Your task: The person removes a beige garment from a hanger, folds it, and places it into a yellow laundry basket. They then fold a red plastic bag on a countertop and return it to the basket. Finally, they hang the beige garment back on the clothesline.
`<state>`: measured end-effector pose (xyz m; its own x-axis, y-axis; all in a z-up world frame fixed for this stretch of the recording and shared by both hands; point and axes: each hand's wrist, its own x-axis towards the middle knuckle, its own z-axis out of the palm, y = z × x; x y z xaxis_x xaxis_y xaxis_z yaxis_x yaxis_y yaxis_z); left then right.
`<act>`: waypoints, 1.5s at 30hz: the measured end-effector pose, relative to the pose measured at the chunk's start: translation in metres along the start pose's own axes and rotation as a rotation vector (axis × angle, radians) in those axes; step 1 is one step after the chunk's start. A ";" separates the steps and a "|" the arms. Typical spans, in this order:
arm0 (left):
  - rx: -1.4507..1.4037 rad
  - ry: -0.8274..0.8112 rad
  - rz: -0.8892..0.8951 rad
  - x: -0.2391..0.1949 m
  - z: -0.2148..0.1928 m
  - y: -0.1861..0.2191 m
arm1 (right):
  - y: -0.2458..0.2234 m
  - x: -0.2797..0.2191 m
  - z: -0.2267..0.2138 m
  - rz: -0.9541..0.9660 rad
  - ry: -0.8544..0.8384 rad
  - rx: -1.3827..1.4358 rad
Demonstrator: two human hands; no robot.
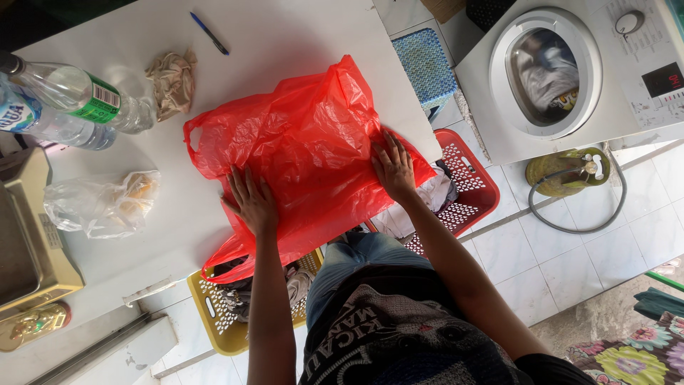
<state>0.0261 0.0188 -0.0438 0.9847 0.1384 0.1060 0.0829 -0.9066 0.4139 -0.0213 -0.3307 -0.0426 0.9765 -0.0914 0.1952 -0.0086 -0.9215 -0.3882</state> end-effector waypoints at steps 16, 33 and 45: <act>-0.002 0.004 -0.001 0.000 0.000 0.000 | 0.000 0.000 0.001 0.011 -0.002 0.007; -0.189 0.100 0.048 0.002 -0.017 0.003 | 0.019 0.001 0.012 -0.013 0.037 0.135; -0.997 0.273 -0.446 0.090 -0.025 -0.077 | -0.025 0.124 -0.059 0.213 0.174 0.500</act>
<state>0.1047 0.1108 -0.0439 0.8213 0.5637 -0.0882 0.1392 -0.0481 0.9891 0.0875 -0.3412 0.0445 0.9143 -0.3550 0.1949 -0.0572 -0.5895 -0.8057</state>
